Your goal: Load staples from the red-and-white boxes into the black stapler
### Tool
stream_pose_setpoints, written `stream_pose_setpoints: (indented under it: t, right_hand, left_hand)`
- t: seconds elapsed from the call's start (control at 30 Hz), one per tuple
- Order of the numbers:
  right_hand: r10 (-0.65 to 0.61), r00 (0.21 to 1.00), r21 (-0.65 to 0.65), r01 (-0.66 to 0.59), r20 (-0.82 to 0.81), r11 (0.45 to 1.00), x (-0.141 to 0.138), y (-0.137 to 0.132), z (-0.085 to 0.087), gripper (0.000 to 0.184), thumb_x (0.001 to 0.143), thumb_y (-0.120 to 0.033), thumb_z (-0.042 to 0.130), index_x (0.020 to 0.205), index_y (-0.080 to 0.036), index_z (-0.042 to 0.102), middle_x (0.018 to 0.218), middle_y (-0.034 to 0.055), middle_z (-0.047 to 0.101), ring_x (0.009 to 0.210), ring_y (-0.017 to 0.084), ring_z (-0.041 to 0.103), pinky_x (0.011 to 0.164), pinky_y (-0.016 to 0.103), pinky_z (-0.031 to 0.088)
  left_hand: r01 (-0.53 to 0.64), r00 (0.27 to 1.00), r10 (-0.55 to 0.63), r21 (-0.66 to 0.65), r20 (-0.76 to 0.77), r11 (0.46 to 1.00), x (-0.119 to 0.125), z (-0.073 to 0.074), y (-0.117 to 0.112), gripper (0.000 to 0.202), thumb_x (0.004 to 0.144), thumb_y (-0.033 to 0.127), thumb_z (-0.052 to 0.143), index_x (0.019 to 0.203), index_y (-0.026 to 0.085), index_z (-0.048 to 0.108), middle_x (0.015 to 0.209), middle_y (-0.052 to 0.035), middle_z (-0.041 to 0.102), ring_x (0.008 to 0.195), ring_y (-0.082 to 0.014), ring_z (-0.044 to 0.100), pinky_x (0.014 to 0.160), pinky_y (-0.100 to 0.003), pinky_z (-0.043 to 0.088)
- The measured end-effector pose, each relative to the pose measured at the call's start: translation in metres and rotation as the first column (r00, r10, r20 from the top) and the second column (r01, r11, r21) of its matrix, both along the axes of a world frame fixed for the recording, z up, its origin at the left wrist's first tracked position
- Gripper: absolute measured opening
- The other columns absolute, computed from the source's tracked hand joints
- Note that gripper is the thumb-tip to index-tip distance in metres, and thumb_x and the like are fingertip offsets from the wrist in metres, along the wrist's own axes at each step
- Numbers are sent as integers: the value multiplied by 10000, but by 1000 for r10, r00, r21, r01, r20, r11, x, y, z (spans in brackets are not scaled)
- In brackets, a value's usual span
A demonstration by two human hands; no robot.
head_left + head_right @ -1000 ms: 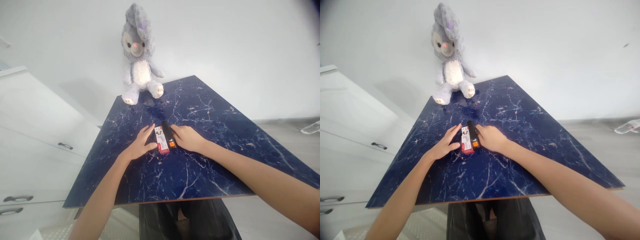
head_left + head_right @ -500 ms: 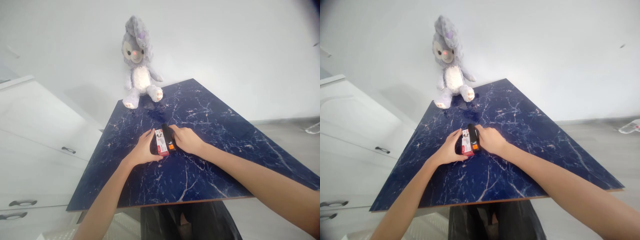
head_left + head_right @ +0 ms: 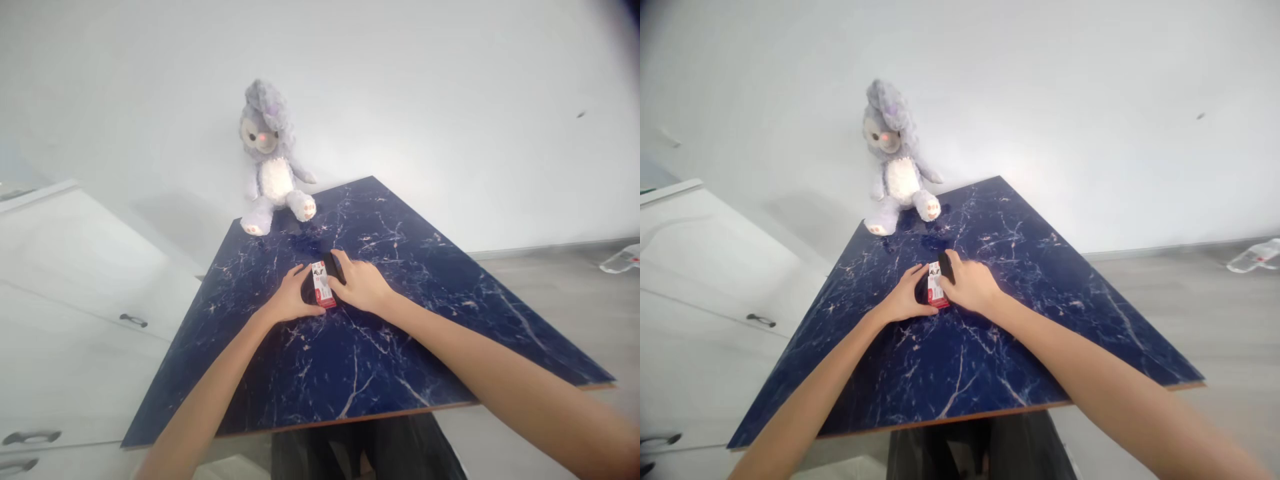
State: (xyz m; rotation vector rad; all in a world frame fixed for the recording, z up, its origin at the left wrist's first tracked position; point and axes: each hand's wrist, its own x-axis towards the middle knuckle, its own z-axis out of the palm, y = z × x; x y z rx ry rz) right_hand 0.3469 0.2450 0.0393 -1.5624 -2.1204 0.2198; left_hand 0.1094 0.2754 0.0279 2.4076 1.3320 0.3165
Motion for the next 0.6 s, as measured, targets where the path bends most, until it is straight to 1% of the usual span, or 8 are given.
stream_pose_setpoints:
  t: [0.07, 0.17, 0.27, 0.37, 0.43, 0.47, 0.53, 0.6]
  right_hand:
    - [-78, 997, -13, 77, -21, 997, 14, 16, -2, 540, 969, -415, 453, 1446, -174, 378, 948, 103, 758, 818, 307, 733, 715, 332, 470]
    - [-203, 977, -34, 201, -63, 979, 42, 42, -8, 519, 994, -396, 411, 1445, -141, 384, 1054, 153, 750, 916, 323, 731, 809, 370, 492]
    - [-321, 934, -32, 320, -160, 947, 73, 65, -16, 496, 1024, -396, 359, 1427, -112, 413, 1198, 186, 712, 1078, 323, 696, 917, 394, 484]
    - [-412, 871, -39, 417, -270, 908, 98, 79, -24, 475, 1037, -393, 327, 1392, -108, 460, 1261, 182, 685, 1163, 305, 660, 979, 392, 466]
    - [-455, 826, -53, 466, -333, 883, 107, 85, -30, 469, 1043, -394, 302, 1377, -115, 479, 1260, 176, 684, 1179, 291, 648, 989, 388, 465]
    - [-467, 807, -56, 481, -361, 875, 110, 87, -32, 470, 1045, -396, 289, 1372, -119, 484, 1261, 176, 681, 1184, 284, 642, 991, 385, 465]
    - [-473, 785, -45, 499, -401, 865, 111, 89, -36, 485, 1046, -409, 269, 1372, -124, 488, 1277, 180, 665, 1194, 278, 625, 1000, 389, 460]
    - [-486, 767, -7, 533, -418, 846, 110, 90, -38, 506, 1043, -427, 259, 1376, -124, 491, 1308, 195, 632, 1208, 291, 596, 1019, 420, 443]
  left_hand:
    - [-13, 1000, 13, 6, -12, 1000, 22, -1, 24, 1280, 582, 699, 828, 1609, 213, 237, 1657, -160, 249, 1545, -397, 138, 1233, -551, 227]
    - [0, 1000, 0, 19, -5, 1000, 68, -2, 63, 1303, 575, 713, 819, 1610, 192, 222, 1661, -171, 238, 1545, -397, 141, 1234, -546, 208]
    - [47, 999, -47, 24, 4, 999, 119, -1, 101, 1271, 594, 675, 823, 1601, 166, 239, 1654, -200, 246, 1535, -410, 172, 1224, -546, 211]
    - [71, 997, -71, 29, -2, 997, 161, -1, 129, 1254, 600, 641, 827, 1596, 149, 245, 1647, -220, 250, 1529, -428, 182, 1214, -551, 206]
    - [80, 997, -80, 22, -2, 997, 176, -3, 139, 1266, 590, 638, 830, 1599, 157, 235, 1647, -218, 251, 1529, -435, 179, 1208, -562, 206]
    - [85, 996, -85, 21, 3, 996, 179, -5, 142, 1270, 589, 643, 829, 1600, 161, 230, 1648, -215, 251, 1530, -437, 173, 1205, -563, 209]
    - [95, 995, -97, 60, 27, 994, 178, -10, 140, 1239, 618, 663, 807, 1595, 153, 241, 1648, -206, 262, 1530, -433, 172, 1206, -551, 219]
    - [102, 989, -119, 177, 84, 979, 166, -14, 130, 1071, 740, 661, 724, 1574, 143, 295, 1629, -184, 321, 1516, -398, 236, 1210, -518, 233]
